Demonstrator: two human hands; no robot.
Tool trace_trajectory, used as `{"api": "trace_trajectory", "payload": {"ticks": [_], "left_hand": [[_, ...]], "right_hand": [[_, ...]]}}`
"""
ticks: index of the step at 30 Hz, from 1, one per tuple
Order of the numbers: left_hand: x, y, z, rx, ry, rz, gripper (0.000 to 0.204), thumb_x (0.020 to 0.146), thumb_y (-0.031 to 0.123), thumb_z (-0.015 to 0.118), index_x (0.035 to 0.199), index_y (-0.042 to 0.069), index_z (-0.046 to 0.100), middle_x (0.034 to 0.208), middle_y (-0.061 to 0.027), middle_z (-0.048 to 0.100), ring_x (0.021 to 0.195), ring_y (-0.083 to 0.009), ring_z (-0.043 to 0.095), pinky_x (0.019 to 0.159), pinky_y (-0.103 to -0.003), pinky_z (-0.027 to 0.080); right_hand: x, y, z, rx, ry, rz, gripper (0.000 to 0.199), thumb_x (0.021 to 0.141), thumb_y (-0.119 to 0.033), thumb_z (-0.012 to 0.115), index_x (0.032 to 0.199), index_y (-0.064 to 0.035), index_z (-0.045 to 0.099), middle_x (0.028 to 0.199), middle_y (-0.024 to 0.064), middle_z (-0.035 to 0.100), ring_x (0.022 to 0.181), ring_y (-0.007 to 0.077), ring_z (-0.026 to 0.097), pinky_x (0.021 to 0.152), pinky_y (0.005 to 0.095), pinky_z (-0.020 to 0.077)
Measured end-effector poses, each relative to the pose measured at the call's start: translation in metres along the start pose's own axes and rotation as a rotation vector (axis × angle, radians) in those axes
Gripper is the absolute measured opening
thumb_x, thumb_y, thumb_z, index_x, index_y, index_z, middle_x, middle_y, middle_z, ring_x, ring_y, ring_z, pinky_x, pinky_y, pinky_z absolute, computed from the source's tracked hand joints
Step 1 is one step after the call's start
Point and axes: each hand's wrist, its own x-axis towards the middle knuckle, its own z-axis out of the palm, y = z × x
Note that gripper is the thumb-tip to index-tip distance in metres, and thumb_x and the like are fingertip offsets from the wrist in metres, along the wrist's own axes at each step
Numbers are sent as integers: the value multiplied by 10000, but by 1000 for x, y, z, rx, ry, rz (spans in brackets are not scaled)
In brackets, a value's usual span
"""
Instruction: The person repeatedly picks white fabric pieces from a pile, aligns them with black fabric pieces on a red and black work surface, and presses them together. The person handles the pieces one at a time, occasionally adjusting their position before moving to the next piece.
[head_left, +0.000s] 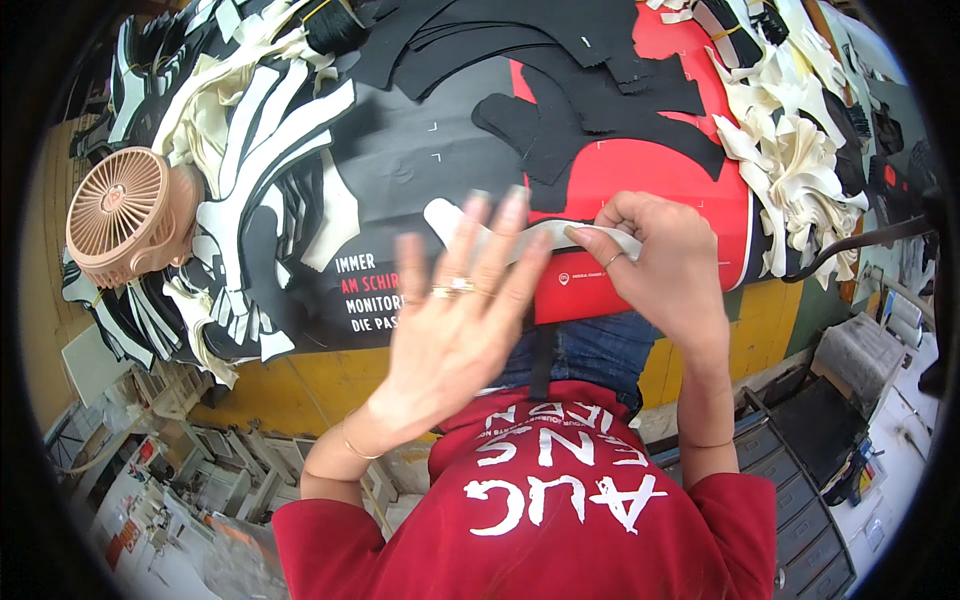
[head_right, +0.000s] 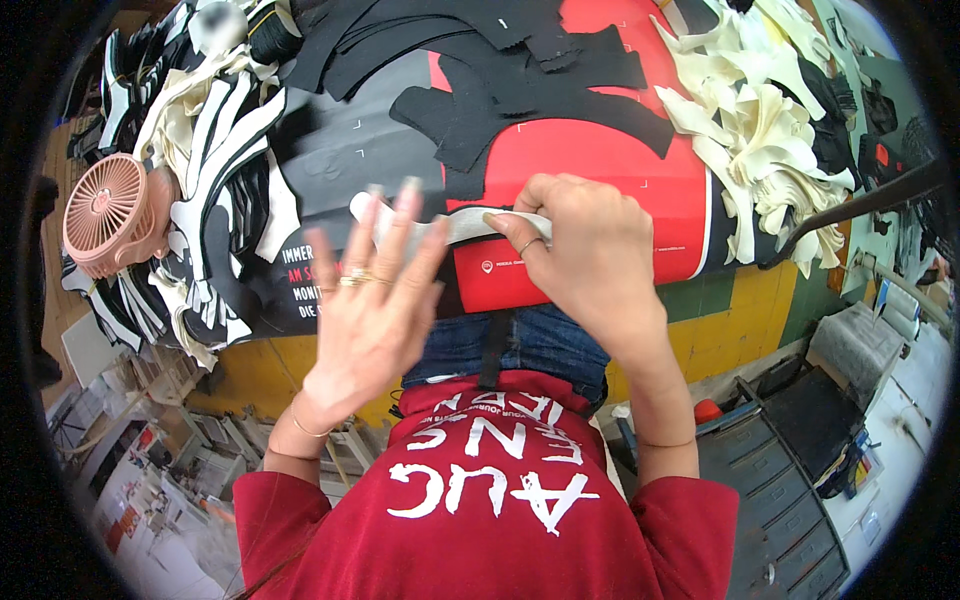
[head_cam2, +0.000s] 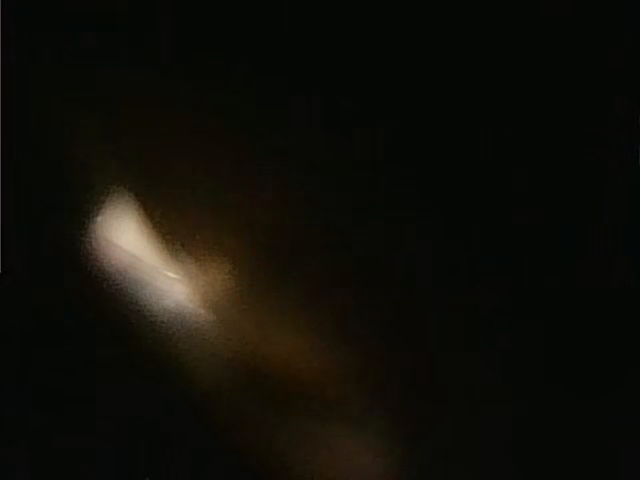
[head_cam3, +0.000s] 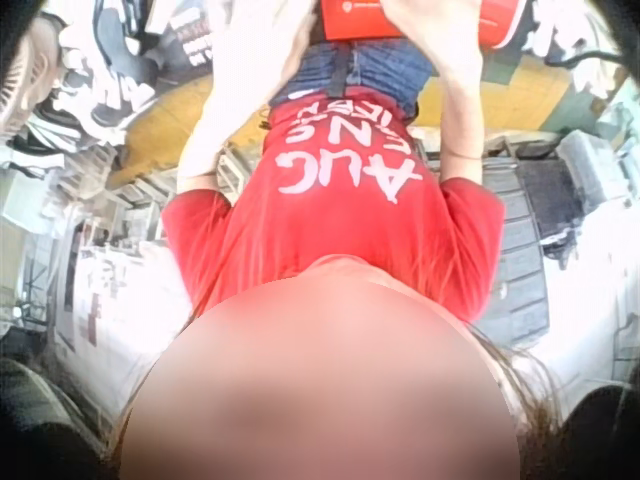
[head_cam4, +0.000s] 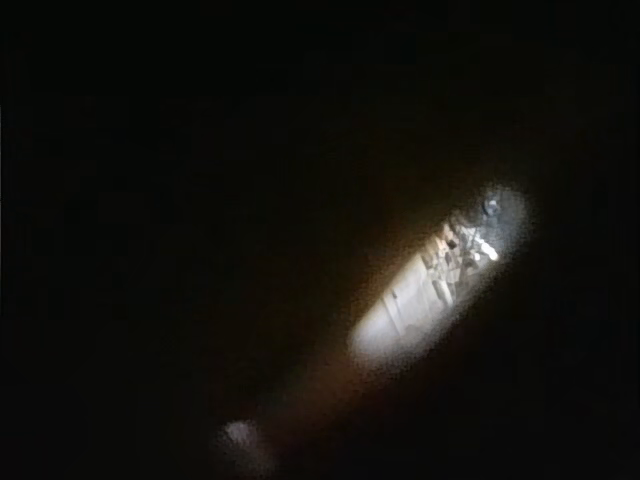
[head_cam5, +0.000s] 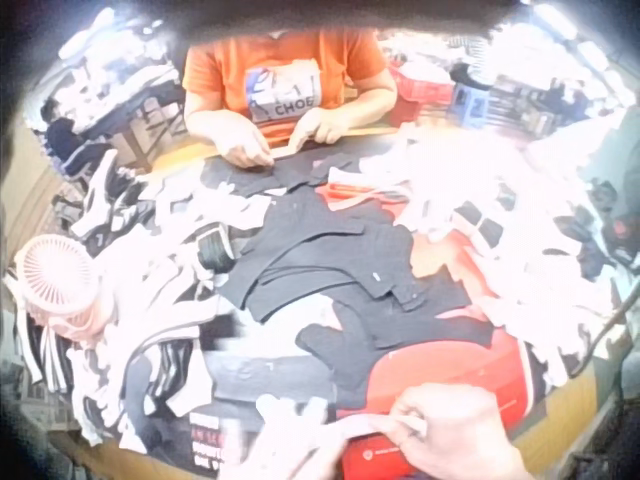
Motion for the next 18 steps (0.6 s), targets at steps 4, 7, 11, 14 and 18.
{"api": "trace_trajectory", "payload": {"ticks": [4,7,11,14,18], "left_hand": [[15,19,15,-408,-158,4,832,873,391,674,1548,49,327,1633,-138,262,1502,-318,270,1201,-454,243],[16,22,25,-356,-182,0,885,849,415,701,1558,57,309,1631,-173,248,1508,-334,248,1204,-482,218],[12,23,30,-272,-167,2,876,859,489,663,1565,101,320,1634,-165,247,1514,-331,232,1215,-477,178],[12,25,28,-263,-140,7,829,865,455,667,1558,137,342,1629,-153,264,1498,-325,274,1202,-472,226],[14,26,26,-273,-135,-10,784,863,462,671,1533,160,399,1626,-166,268,1492,-340,282,1197,-484,230]], "right_hand": [[-16,-5,0,-15,78,123,199,851,-157,780,948,-29,662,676,56,590,613,139,616,545,294,445],[-26,2,-9,215,73,286,187,882,-83,744,1035,-20,656,726,30,594,662,81,609,572,250,451],[-36,18,-15,529,120,392,284,918,-17,691,1185,-6,595,848,9,616,755,54,602,637,212,472],[-40,23,-10,587,170,393,350,928,-1,671,1254,-8,544,885,10,623,798,60,598,686,193,483],[-41,23,-5,540,210,382,338,923,-1,675,1235,-14,546,872,21,621,768,59,597,660,194,480]]}}
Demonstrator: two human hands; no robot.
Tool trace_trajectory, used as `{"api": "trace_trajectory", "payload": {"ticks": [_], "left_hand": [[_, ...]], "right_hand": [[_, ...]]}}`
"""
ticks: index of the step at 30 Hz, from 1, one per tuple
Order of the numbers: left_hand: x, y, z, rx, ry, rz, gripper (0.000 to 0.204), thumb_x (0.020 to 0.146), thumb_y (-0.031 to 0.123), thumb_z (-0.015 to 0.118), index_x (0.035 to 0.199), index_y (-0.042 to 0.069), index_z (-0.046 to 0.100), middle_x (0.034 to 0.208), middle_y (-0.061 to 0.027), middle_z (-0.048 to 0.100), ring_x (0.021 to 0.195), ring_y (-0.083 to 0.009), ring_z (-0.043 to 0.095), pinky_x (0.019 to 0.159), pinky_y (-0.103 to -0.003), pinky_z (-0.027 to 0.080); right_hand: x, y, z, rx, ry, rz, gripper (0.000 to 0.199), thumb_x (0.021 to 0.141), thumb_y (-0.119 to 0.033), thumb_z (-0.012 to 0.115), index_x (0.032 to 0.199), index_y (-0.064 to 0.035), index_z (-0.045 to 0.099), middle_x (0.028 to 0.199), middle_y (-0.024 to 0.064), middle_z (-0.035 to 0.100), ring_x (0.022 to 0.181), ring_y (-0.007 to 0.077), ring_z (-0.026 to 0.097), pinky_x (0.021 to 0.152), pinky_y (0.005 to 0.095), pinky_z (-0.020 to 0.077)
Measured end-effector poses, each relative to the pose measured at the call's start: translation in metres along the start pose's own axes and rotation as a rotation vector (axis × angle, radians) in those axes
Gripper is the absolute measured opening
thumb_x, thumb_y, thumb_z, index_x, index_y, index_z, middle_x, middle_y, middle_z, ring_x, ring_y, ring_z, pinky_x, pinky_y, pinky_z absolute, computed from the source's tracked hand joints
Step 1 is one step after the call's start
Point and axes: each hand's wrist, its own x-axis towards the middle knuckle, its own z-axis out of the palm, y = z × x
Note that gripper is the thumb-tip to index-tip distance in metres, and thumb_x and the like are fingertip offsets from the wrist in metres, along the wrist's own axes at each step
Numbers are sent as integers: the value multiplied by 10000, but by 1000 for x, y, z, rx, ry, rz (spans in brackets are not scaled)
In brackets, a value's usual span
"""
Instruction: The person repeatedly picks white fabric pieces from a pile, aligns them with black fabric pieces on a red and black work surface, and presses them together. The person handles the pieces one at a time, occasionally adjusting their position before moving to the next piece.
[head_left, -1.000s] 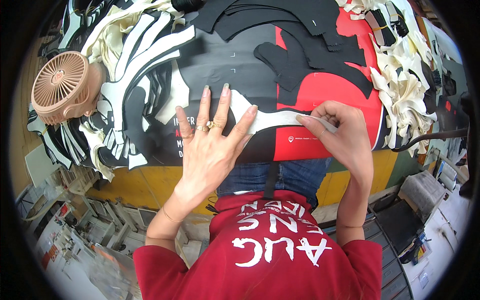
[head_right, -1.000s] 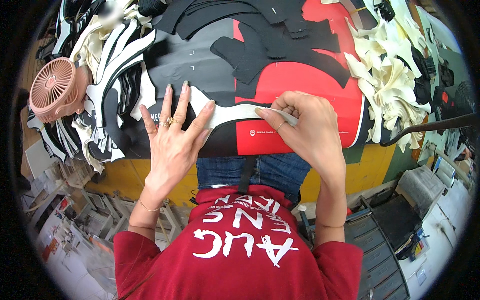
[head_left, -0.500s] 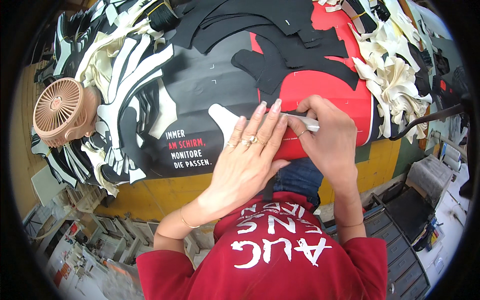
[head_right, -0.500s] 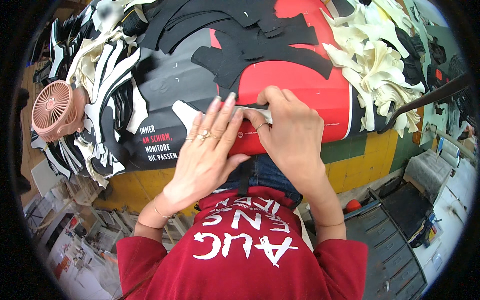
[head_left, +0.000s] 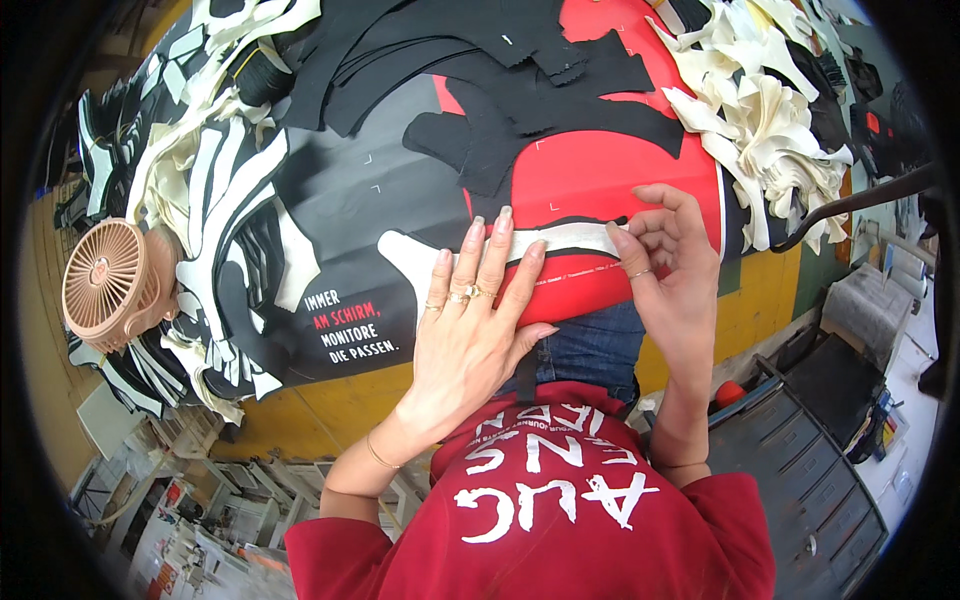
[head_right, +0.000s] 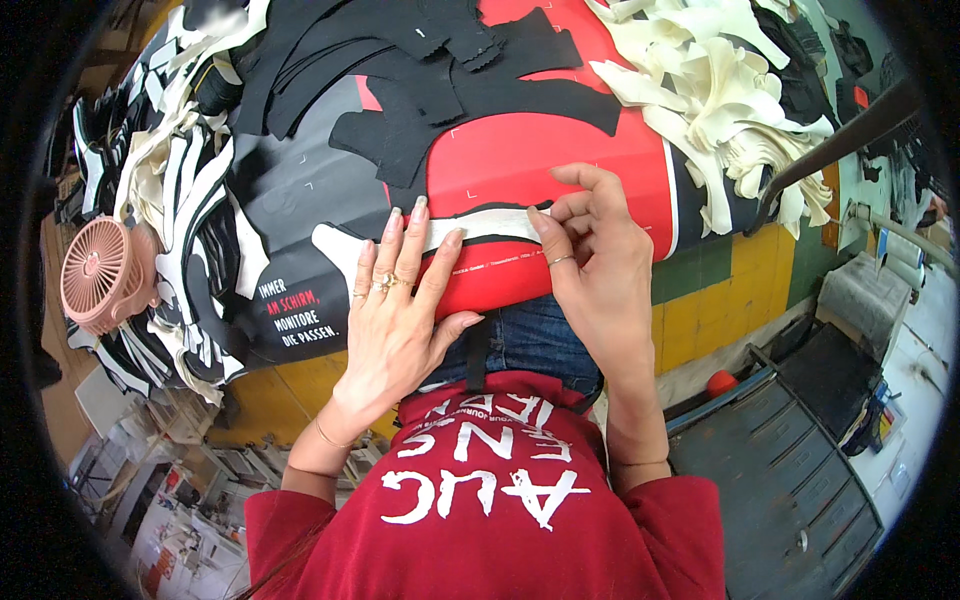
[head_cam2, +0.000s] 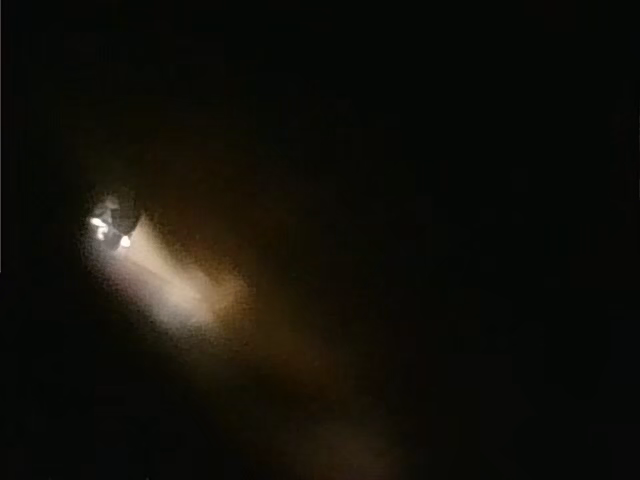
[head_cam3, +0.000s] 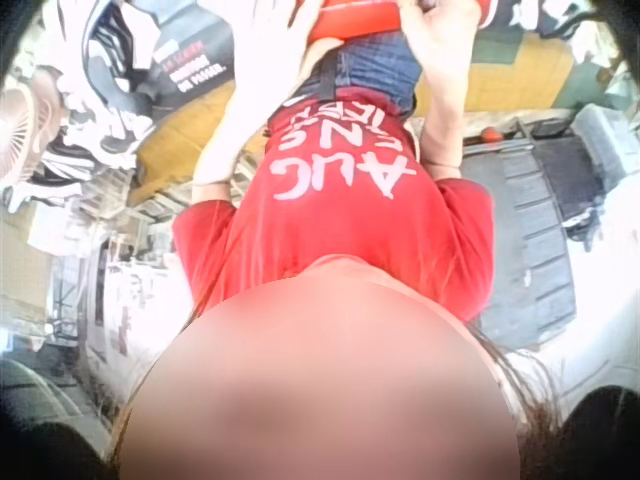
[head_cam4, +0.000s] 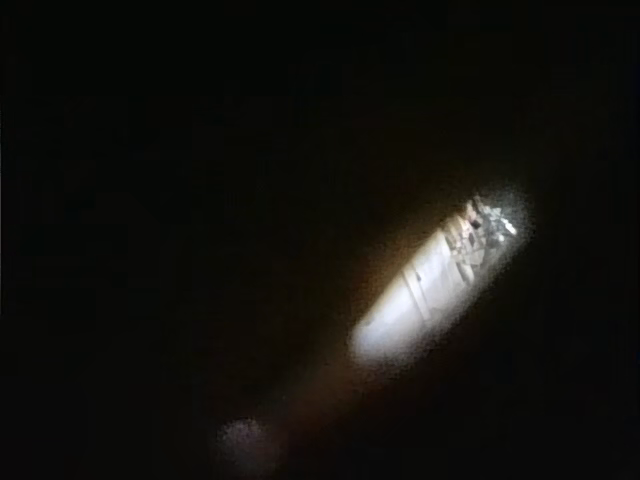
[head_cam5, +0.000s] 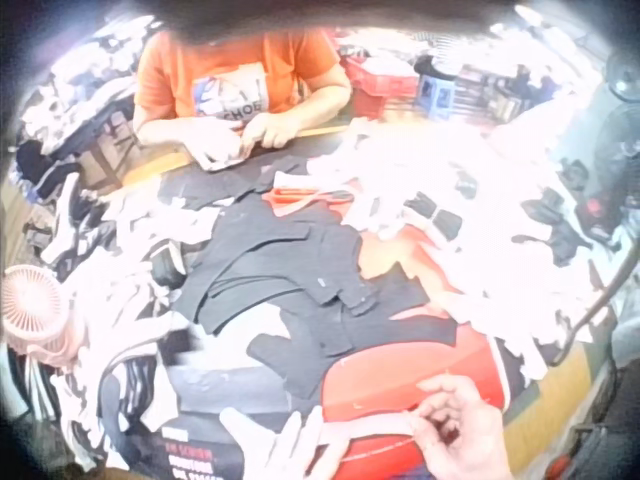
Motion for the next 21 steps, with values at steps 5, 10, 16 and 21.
{"api": "trace_trajectory", "payload": {"ticks": [5,10,16,21], "left_hand": [[2,7,-1,-10,-11,-47,767,852,465,699,1502,146,443,1631,-182,245,1501,-376,245,1197,-530,186],[7,23,5,44,76,-97,805,846,494,684,1510,118,428,1631,-157,267,1509,-347,242,1214,-548,63],[23,25,23,64,71,45,865,845,563,643,1525,92,390,1636,-107,274,1525,-295,211,1227,-528,15],[23,23,21,-12,59,74,877,829,526,679,1510,51,397,1625,-158,270,1495,-351,253,1182,-557,220]], "right_hand": [[-5,2,6,-148,55,-109,291,926,-13,668,1194,-20,558,856,61,615,731,122,611,632,254,490],[-10,10,21,-557,239,-396,270,910,-90,678,1163,-67,586,991,110,600,821,293,646,689,398,525],[-10,26,14,-537,342,-355,148,836,-166,762,966,-124,705,1108,78,603,944,261,621,773,388,489],[-14,38,7,-625,397,-575,231,815,-170,783,1039,-123,752,1216,79,638,1070,293,593,914,434,449]]}}
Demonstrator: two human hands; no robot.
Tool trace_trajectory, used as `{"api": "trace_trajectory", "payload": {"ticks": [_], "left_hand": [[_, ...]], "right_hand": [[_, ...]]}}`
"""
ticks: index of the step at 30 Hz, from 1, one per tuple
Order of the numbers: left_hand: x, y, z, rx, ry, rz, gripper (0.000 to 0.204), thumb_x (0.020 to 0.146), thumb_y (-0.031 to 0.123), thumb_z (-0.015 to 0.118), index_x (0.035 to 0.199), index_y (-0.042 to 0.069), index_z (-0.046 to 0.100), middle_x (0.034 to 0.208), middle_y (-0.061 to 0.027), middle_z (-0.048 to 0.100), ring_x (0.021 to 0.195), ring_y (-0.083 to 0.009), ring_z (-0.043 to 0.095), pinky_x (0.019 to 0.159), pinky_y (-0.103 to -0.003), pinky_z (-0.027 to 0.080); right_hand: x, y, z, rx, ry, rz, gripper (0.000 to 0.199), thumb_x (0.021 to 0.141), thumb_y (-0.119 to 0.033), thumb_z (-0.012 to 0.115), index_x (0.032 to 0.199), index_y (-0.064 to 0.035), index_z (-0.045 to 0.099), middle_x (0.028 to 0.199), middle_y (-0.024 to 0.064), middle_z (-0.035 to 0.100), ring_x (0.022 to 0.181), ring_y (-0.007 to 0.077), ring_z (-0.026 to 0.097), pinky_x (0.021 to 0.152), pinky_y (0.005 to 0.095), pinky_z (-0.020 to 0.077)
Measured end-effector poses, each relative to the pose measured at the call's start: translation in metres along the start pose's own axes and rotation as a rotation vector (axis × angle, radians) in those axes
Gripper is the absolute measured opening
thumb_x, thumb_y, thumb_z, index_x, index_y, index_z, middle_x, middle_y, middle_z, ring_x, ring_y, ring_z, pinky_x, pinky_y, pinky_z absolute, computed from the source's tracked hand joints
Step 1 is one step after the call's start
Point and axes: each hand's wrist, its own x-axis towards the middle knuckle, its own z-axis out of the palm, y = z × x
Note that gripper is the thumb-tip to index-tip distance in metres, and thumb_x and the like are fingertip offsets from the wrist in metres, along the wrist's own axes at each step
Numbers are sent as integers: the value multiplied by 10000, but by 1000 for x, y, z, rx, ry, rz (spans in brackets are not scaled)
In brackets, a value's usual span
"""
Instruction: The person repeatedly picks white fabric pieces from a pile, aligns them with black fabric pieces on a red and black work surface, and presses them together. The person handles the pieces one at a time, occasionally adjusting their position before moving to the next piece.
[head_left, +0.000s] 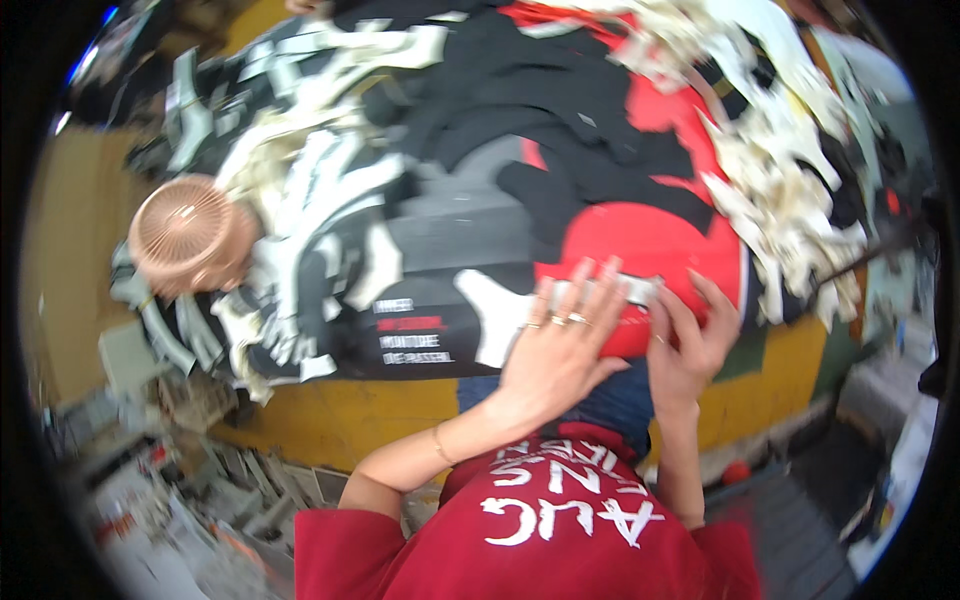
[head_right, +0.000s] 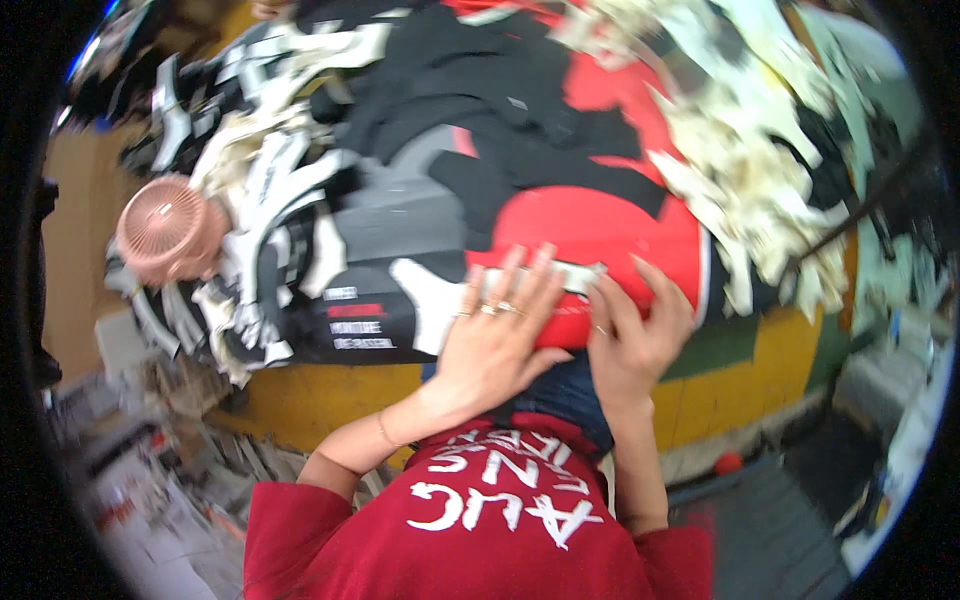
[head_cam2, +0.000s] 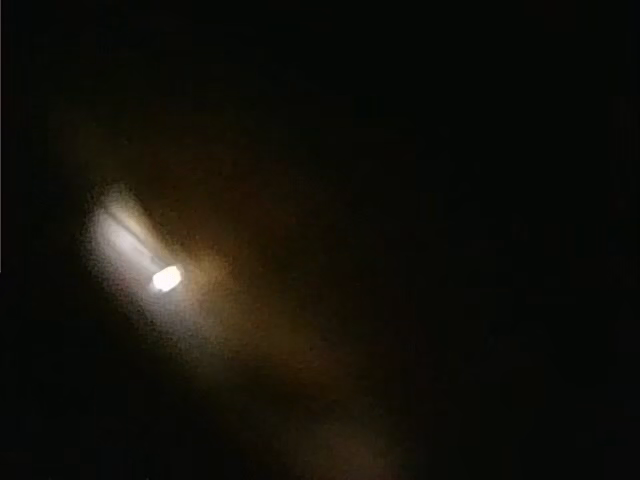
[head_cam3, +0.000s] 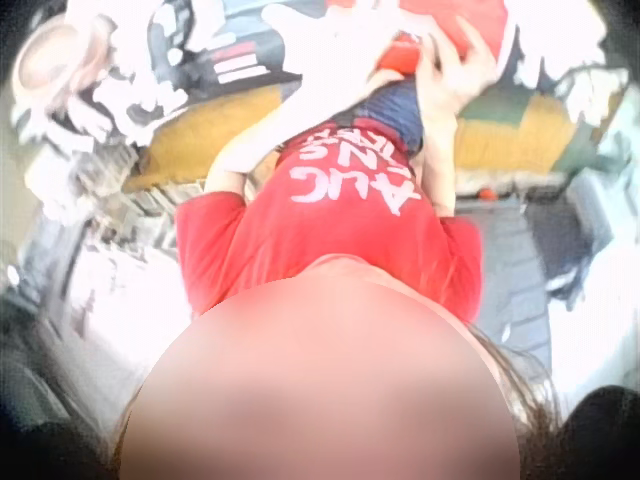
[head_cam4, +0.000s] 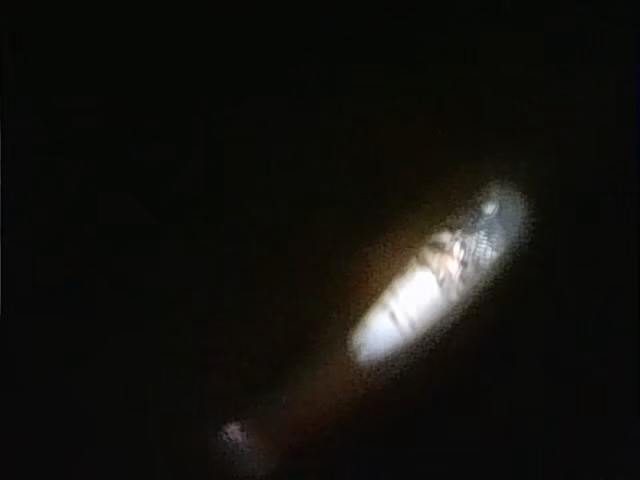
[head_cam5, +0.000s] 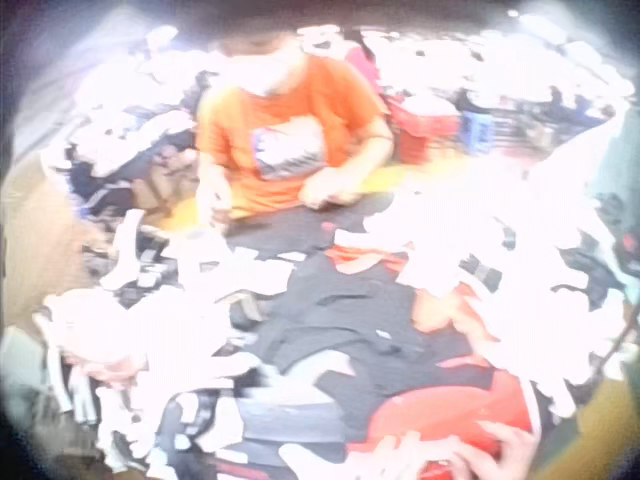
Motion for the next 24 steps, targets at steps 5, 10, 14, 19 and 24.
{"api": "trace_trajectory", "payload": {"ticks": [5,10,14,19,24], "left_hand": [[-4,-4,-2,-18,22,39,874,863,533,639,1525,43,348,1622,-188,252,1506,-355,228,1189,-557,209],[-19,-14,-8,-148,284,-71,680,898,381,687,1443,42,464,1597,-211,287,1477,-378,289,1176,-560,236],[-33,-21,-16,-10,336,-195,517,886,322,716,1313,62,582,1564,-190,358,1449,-364,343,1165,-551,259],[-40,-21,-15,-114,352,-154,355,818,205,779,1120,76,645,1430,-145,519,1308,-345,499,1054,-468,398],[-38,-29,-31,-67,421,-16,257,801,134,799,997,101,636,868,-26,675,800,-211,645,753,-365,430]], "right_hand": [[-10,0,0,-22,-143,-146,268,877,-183,731,1128,-90,743,1339,119,611,1207,347,536,1009,446,420],[-13,7,-1,75,-103,-149,239,877,-158,738,1091,-54,752,1320,141,615,1197,359,531,1015,463,425],[-19,4,-2,105,-95,-158,245,854,-138,758,1087,-63,755,1316,147,610,1194,369,529,1020,473,426],[-20,-7,-5,149,-71,-112,251,813,-130,778,1054,-71,742,1280,143,617,1168,367,543,997,465,436],[-7,-6,-8,204,49,-77,224,805,-111,774,1020,-66,733,1225,124,638,1114,344,570,949,445,450]]}}
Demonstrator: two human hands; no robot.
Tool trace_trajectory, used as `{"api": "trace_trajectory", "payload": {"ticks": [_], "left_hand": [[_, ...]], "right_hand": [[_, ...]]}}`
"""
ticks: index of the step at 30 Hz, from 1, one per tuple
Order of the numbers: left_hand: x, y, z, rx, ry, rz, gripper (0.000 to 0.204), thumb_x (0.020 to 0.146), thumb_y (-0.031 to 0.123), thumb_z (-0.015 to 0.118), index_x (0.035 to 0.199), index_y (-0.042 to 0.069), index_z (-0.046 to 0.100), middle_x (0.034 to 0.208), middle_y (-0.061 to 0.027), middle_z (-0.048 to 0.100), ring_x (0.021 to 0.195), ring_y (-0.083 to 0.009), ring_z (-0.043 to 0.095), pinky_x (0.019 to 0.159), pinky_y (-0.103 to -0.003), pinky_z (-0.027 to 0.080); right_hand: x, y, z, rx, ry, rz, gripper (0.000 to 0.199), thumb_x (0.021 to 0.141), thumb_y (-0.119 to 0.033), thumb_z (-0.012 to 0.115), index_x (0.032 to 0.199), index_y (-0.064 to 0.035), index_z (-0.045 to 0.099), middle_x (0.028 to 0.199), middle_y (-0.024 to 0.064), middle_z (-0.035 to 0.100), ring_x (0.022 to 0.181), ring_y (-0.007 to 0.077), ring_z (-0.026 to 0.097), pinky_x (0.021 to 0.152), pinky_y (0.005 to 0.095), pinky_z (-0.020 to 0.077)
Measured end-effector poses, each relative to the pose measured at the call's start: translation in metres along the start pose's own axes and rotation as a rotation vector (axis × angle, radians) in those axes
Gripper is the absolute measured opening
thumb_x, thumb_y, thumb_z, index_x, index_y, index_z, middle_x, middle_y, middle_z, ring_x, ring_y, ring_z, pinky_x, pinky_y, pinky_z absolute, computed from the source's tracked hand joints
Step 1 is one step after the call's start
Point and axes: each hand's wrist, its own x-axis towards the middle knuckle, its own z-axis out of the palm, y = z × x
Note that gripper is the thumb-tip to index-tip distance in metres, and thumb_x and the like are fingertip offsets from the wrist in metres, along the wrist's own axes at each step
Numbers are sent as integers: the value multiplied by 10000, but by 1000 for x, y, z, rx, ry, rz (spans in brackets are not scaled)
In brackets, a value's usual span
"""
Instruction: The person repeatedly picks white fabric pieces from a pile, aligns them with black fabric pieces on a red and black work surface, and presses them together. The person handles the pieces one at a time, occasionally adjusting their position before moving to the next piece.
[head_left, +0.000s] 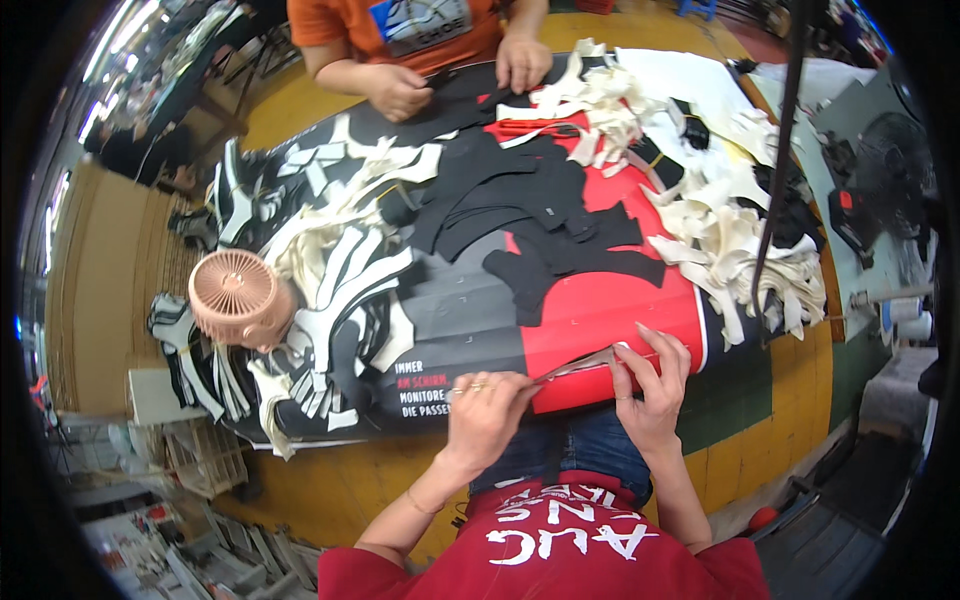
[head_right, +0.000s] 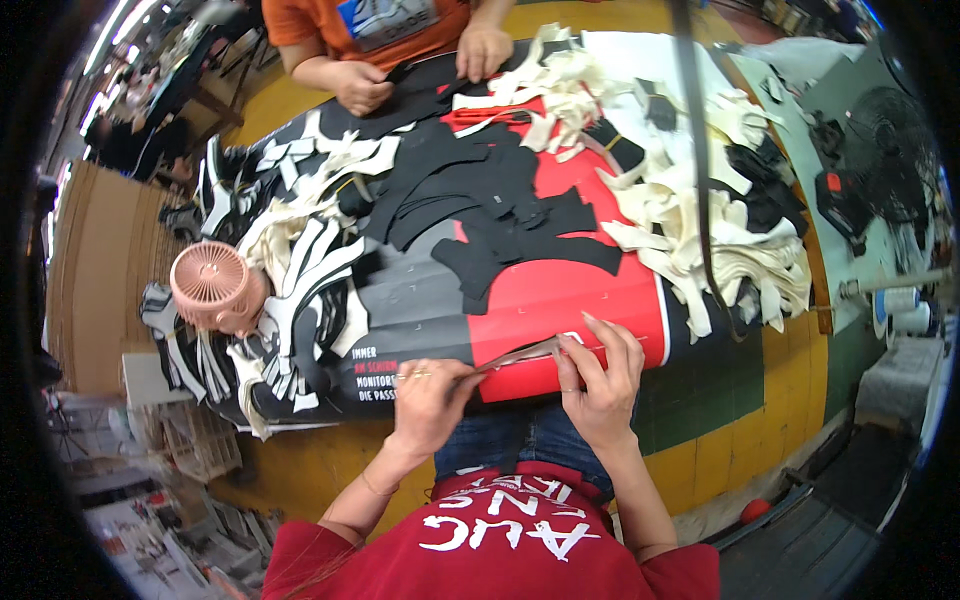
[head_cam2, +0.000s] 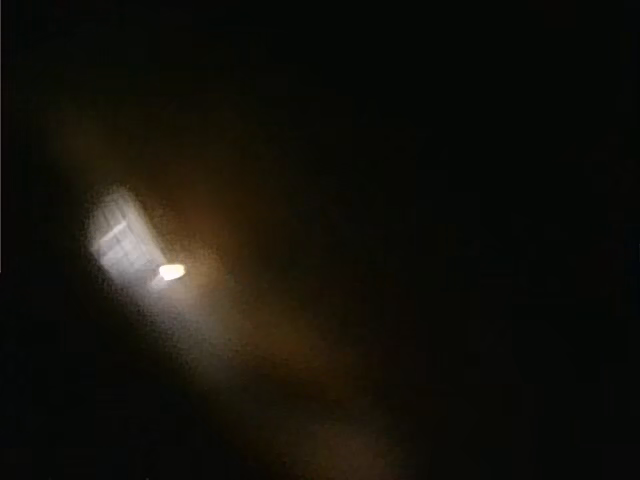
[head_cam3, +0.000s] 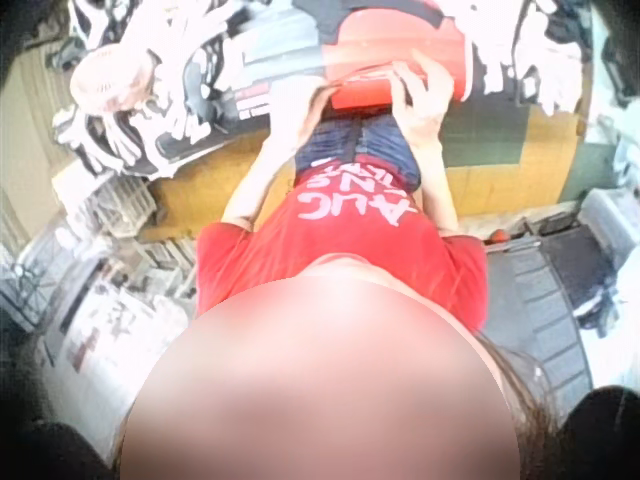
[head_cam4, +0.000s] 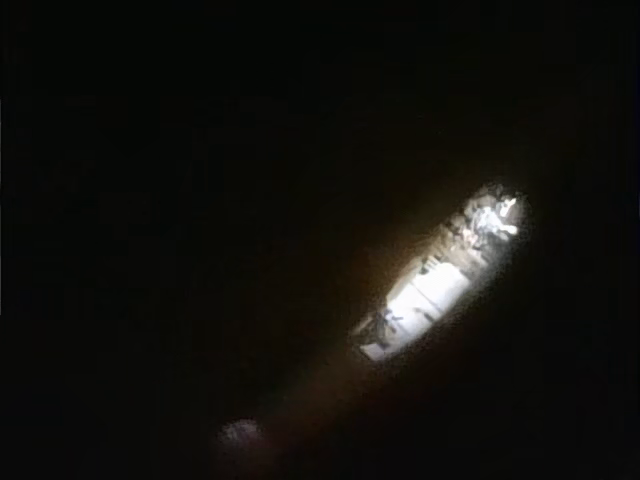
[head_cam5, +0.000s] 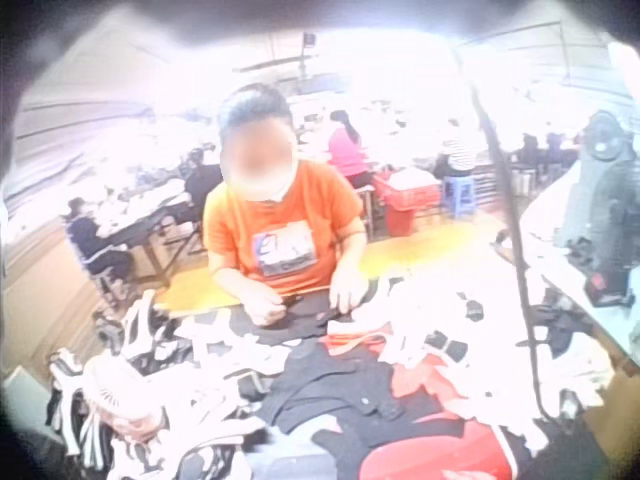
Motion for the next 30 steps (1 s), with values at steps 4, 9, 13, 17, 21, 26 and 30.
{"api": "trace_trajectory", "payload": {"ticks": [4,9,13,17,21,26,30], "left_hand": [[9,-17,-58,196,89,-6,287,767,55,808,1019,98,677,911,-42,722,813,-226,654,776,-380,430],[31,-58,-118,568,292,-271,389,883,137,722,1245,34,624,1136,-161,680,1110,-320,606,1007,-438,362],[36,-57,-100,467,280,-235,525,884,167,725,1364,32,559,1382,-182,577,1319,-321,502,1115,-453,307],[42,-31,-38,174,-203,-141,616,933,291,672,1440,8,468,1490,-198,477,1408,-356,420,1182,-493,243],[48,-18,3,171,-385,-156,754,961,437,584,1542,30,328,1624,-181,269,1509,-363,227,1220,-536,108],[56,-42,1,441,-299,-187,853,949,549,540,1555,7,283,1633,-175,250,1521,-376,182,1217,-561,56],[63,-61,-1,372,-280,-209,823,965,500,539,1559,1,264,1640,-186,220,1529,-375,147,1221,-551,39]], "right_hand": [[25,8,2,40,-9,29,241,818,-111,763,1050,-55,725,1176,112,650,1102,326,578,923,439,452],[64,13,26,-17,-94,-17,344,869,-136,725,1194,-33,678,1261,149,612,1168,335,556,992,444,435],[70,8,40,-155,-266,-112,471,942,-289,638,1302,11,596,1425,186,513,1292,337,498,1042,452,416],[41,1,26,-89,-358,-39,487,955,-308,619,1314,19,584,1443,192,509,1351,332,472,1107,475,385],[8,-3,9,-104,-330,4,475,958,-323,619,1310,-4,599,1442,181,520,1362,327,477,1105,474,393],[-8,8,-5,-101,-331,-17,494,936,-355,647,1294,-16,610,1452,165,521,1368,301,481,1100,460,400],[1,10,-5,-61,-348,-65,503,925,-346,661,1306,-23,601,1458,165,515,1369,313,480,1098,473,401]]}}
